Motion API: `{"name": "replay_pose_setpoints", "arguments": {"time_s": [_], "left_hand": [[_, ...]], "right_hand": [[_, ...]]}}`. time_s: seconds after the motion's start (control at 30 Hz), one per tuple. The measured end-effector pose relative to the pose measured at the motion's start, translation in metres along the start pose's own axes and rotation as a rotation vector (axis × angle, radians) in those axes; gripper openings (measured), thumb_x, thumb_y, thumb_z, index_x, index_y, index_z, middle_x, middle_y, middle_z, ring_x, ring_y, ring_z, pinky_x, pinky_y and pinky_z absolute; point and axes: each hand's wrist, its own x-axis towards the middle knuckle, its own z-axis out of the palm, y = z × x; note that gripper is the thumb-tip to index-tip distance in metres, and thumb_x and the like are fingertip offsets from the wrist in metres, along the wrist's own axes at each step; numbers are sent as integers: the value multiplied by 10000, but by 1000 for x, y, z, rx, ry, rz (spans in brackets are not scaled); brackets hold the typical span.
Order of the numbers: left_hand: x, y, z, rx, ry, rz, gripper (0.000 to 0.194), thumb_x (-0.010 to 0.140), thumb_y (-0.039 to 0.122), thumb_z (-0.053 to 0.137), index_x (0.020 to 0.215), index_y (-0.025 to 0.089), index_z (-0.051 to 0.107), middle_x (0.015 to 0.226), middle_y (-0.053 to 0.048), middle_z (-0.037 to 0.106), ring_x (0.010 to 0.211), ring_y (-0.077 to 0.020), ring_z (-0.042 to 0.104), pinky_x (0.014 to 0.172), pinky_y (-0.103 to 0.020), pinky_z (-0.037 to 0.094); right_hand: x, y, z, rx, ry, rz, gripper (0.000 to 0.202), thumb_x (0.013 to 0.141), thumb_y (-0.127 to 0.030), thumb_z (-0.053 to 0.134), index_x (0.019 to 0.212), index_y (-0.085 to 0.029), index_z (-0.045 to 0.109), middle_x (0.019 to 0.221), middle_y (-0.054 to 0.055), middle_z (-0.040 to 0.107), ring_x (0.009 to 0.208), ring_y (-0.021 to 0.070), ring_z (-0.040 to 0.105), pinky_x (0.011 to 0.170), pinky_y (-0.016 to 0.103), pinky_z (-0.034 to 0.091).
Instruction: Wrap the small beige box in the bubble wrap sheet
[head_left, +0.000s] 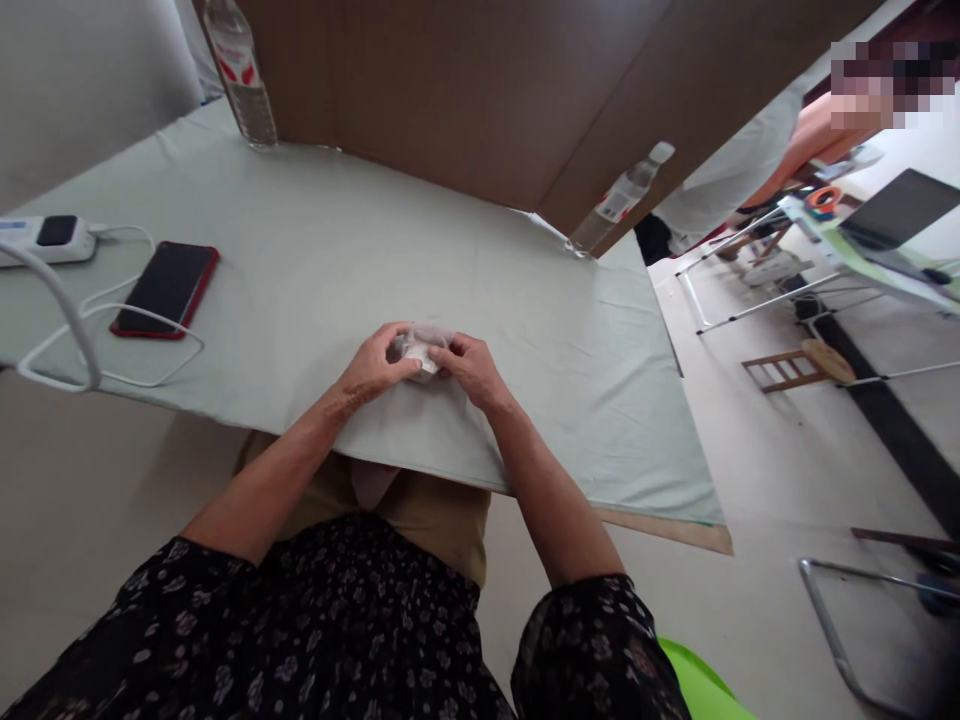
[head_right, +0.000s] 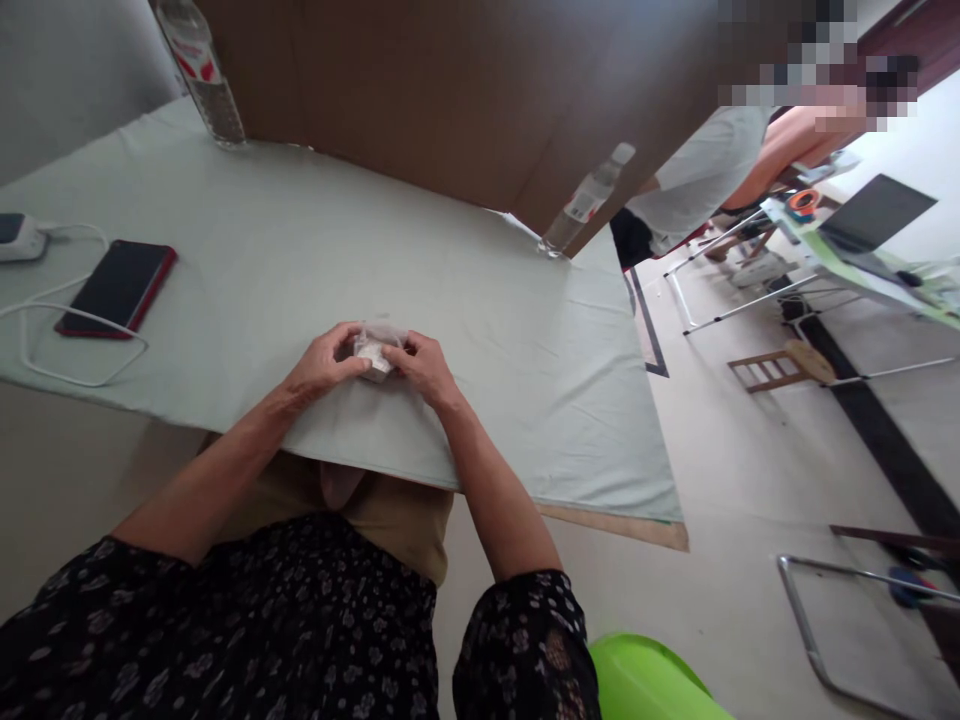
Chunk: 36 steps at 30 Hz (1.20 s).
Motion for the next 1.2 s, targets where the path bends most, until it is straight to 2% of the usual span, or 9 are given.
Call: {"name": "replay_pose_setpoints", "arguments": {"time_s": [0.07, 0.2, 0.37, 0.57, 0.63, 0.77, 0.83, 1.0, 1.2], "left_hand": [[0, 2, 0, -39, -14, -48, 554, 724, 323, 664, 1242, 130, 637, 1176, -114, 729, 1072, -262, 688, 989, -405, 549], [0, 6, 2, -208, -45, -65, 563, 720, 335, 686, 1244, 136, 632, 1149, -99, 742, 1021, -226, 701, 935, -358, 564], [0, 9, 1, -277, -63, -128, 502, 721, 373, 729, 1162, 144, 657, 1012, -65, 745, 870, -203, 706, 793, -321, 576], [1, 11, -1, -267, -92, -131, 546, 731, 412, 714, 1195, 133, 643, 1022, -71, 732, 846, -200, 701, 781, -326, 575], [2, 10, 0, -303, -100, -133, 565, 734, 407, 718, 1218, 128, 630, 1039, -76, 732, 835, -191, 700, 785, -326, 582], [2, 6, 2, -382, -86, -141, 569, 741, 400, 735, 1231, 133, 621, 1095, -94, 738, 868, -195, 713, 777, -325, 603], [1, 5, 3, -405, -78, -140, 568, 744, 397, 736, 1237, 139, 622, 1141, -106, 739, 938, -216, 720, 769, -322, 612], [1, 3, 3, -393, -79, -148, 664, 716, 372, 743, 1314, 123, 598, 1231, -144, 731, 1066, -261, 718, 826, -336, 618], [2, -3, 1, -388, -85, -189, 867, 667, 385, 768, 1446, 102, 513, 1278, -167, 708, 1082, -278, 718, 872, -374, 616]], "right_hand": [[5, -2, -2, 101, -67, 96, 432, 754, -596, 744, 910, -194, 721, 802, 29, 686, 654, 151, 579, 588, 295, 514], [7, -5, -5, 127, -111, 117, 515, 688, -671, 775, 868, -192, 712, 749, 14, 655, 606, 128, 530, 512, 259, 466], [-2, -7, -10, 108, -170, 22, 554, 747, -708, 741, 937, -190, 687, 797, 4, 635, 685, 128, 554, 593, 250, 472], [-8, -4, -9, 89, -205, -24, 541, 747, -654, 788, 1013, -198, 669, 888, 18, 684, 774, 150, 600, 680, 273, 496], [-7, -1, -7, 45, -154, -46, 598, 749, -674, 776, 1099, -202, 671, 996, 55, 717, 877, 191, 645, 737, 309, 532], [-10, 5, -6, -111, 116, -155, 818, 698, -701, 811, 1333, -232, 597, 1372, 149, 645, 1152, 282, 645, 891, 412, 557], [-14, 8, -7, -173, 157, -198, 782, 737, -718, 779, 1339, -254, 593, 1434, 154, 608, 1237, 301, 615, 944, 446, 550], [-15, 18, -7, -221, 34, -218, 628, 856, -753, 640, 1235, -254, 677, 1473, 154, 581, 1378, 317, 539, 1043, 482, 524], [1, 16, -12, -233, -151, -220, 595, 866, -758, 641, 1210, -282, 738, 1651, 106, 419, 1553, 333, 370, 1280, 558, 280]]}}
